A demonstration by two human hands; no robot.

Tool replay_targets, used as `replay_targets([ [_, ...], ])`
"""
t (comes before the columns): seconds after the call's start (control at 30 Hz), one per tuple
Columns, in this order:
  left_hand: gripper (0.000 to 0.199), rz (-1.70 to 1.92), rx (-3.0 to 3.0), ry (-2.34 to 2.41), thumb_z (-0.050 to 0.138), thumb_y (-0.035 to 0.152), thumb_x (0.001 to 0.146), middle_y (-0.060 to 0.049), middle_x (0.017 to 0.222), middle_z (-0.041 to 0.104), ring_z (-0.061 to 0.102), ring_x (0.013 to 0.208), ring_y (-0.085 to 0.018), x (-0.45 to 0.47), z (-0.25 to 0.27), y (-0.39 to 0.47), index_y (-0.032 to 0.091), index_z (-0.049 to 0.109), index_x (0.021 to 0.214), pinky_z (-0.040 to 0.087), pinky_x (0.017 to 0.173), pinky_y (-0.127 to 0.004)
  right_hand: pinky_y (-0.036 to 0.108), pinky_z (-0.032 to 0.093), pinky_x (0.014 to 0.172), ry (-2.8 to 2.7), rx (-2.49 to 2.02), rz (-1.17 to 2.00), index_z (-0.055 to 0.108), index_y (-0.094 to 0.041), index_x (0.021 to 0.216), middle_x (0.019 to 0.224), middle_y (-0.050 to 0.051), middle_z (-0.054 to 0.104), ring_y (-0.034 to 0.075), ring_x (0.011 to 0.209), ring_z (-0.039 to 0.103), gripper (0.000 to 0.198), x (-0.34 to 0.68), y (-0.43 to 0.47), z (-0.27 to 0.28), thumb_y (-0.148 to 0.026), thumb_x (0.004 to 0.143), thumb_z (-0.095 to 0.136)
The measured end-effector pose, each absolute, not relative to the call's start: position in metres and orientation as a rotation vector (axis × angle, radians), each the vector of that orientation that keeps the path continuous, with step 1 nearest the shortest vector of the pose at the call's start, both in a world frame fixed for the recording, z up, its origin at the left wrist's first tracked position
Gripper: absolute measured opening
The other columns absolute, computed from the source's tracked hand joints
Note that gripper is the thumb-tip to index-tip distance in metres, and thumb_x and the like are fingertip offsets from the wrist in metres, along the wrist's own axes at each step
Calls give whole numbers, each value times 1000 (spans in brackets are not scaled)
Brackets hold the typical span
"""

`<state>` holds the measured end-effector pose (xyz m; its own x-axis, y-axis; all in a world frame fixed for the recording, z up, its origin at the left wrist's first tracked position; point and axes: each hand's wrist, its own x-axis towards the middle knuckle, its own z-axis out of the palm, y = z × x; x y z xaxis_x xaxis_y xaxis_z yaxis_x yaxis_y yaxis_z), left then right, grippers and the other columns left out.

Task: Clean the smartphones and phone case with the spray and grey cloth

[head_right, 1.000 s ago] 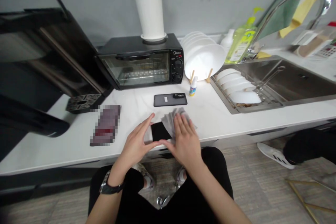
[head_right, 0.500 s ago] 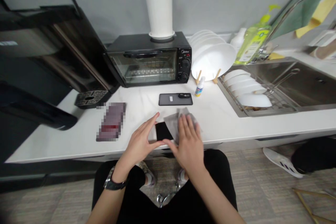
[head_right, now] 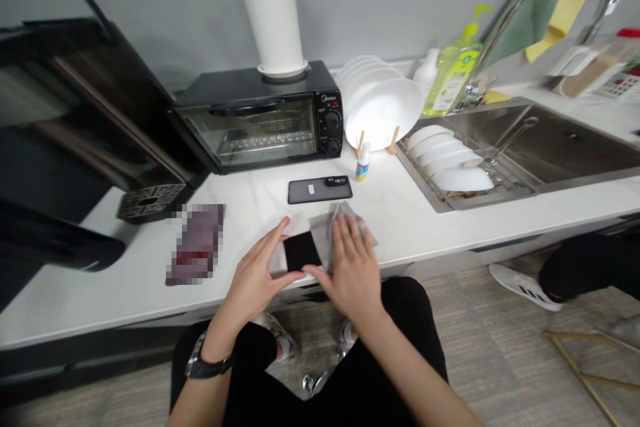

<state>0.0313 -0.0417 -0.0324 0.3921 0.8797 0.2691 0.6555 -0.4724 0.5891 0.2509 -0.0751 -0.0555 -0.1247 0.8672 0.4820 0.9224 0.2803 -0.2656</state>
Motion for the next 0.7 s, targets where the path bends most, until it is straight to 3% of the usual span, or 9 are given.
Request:
replay_targets([
  [0.17, 96, 772, 2287, 1301, 73, 18, 91, -10, 169, 45, 49, 153, -28, 28, -33, -39, 33, 21, 170, 43, 126, -47, 52, 41, 127, -2225, -1223, 184, 46, -6, 159, 163, 20, 49, 32, 153, 46, 91, 200, -92, -51, -72, 97, 58],
  [0.3, 108, 765, 2254, 1320, 87, 32, 85, -9, 169, 45, 54, 148, -31, 31, -29, -41, 36, 20, 170, 44, 125, -49, 56, 42, 125, -2207, -1369, 83, 37, -15, 166, 167, 16, 45, 32, 155, 44, 80, 265, -81, -49, -63, 104, 54],
  [0.4, 111, 774, 2226, 1334, 89, 33, 83, -8, 168, 46, 60, 142, -30, 34, -28, -40, 39, 20, 169, 46, 123, -49, 61, 37, 126, -2084, -1550, -25, 37, -15, 166, 167, 16, 44, 34, 156, 41, 72, 287, -71, -51, -56, 108, 47],
  [0.5, 105, 787, 2245, 1314, 84, 27, 86, -9, 167, 48, 58, 144, -30, 34, -32, -38, 35, 22, 170, 46, 123, -48, 63, 31, 129, -2048, -1501, -5, 41, -5, 162, 166, 24, 42, 38, 156, 41, 88, 246, -75, -54, -68, 101, 53],
  [0.57, 96, 775, 2267, 1314, 74, 17, 89, -9, 167, 48, 54, 149, -28, 33, -34, -37, 32, 24, 170, 45, 124, -47, 56, 36, 129, -2124, -1340, 144, 47, -2, 156, 163, 24, 48, 36, 154, 45, 93, 209, -83, -52, -74, 98, 54],
  [0.7, 92, 751, 2269, 1321, 72, 18, 91, -9, 168, 47, 50, 152, -27, 31, -31, -38, 31, 25, 169, 43, 126, -46, 50, 42, 126, -2223, -1170, 301, 53, -9, 154, 159, 18, 55, 31, 150, 51, 84, 205, -92, -45, -74, 100, 51],
])
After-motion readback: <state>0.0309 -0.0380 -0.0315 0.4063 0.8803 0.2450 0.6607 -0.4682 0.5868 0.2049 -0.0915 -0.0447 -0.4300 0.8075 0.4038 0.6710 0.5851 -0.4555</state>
